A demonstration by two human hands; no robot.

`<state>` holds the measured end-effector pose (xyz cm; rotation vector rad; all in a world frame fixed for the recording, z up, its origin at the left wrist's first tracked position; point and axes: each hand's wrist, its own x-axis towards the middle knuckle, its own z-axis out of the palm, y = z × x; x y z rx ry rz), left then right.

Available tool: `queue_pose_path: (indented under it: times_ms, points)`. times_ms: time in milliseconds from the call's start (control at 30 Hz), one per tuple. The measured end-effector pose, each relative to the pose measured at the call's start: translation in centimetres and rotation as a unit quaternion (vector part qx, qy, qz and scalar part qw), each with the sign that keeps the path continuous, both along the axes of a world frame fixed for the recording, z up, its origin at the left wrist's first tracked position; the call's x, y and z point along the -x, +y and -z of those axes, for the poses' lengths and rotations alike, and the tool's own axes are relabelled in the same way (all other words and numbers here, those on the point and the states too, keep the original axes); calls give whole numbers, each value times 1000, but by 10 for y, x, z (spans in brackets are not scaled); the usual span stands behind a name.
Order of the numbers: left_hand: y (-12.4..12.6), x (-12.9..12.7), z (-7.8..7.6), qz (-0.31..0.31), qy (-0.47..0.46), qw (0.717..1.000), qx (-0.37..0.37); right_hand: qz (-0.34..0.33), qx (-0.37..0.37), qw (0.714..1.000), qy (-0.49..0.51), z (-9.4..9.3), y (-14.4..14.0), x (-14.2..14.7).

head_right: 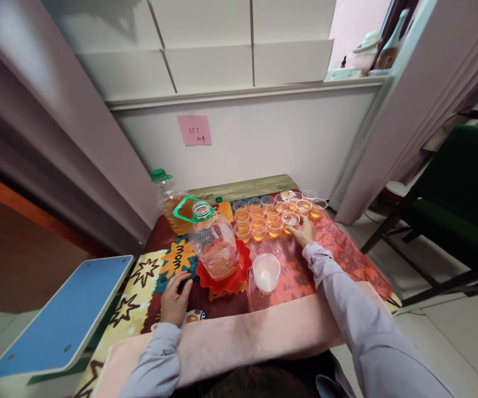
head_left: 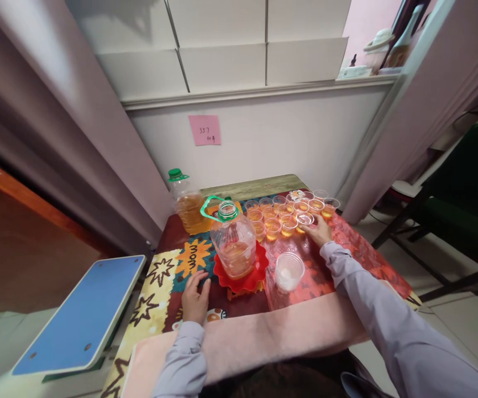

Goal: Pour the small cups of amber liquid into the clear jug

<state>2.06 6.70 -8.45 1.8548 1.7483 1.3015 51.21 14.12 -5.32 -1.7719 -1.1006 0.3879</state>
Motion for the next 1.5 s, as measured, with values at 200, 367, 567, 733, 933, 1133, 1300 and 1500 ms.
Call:
queue_pose_path:
  times_ms: [200, 367, 567, 733, 933, 1133, 1300, 1500]
  points:
    - [1, 1, 2, -1, -2, 1000, -2, 10, -2, 999, 36, 2, 3, 6]
    - [1, 1, 3, 1, -7, 1000, -1, 19, -52, 997, 61, -6, -9, 4]
    - [-1, 0, 2, 3, -13, 1000, 4, -59, -130, 979, 142, -47, -27, 5]
    - [-5, -3, 0, 3, -16, 1000, 2, -156, -151, 961, 172, -118, -40, 38]
    - [-8, -5, -1, 0, -24, 1000, 1, -282, -144, 931, 183, -204, -54, 102]
    - [-8, -5, 1, 1, -37, 999, -1, -365, -132, 904, 179, -243, -49, 148]
    - [-8, -5, 3, 2, -48, 999, -1, -408, -128, 890, 159, -250, -41, 164]
    - [-8, -5, 4, 5, -59, 998, 1, -435, -106, 885, 130, -256, -39, 169]
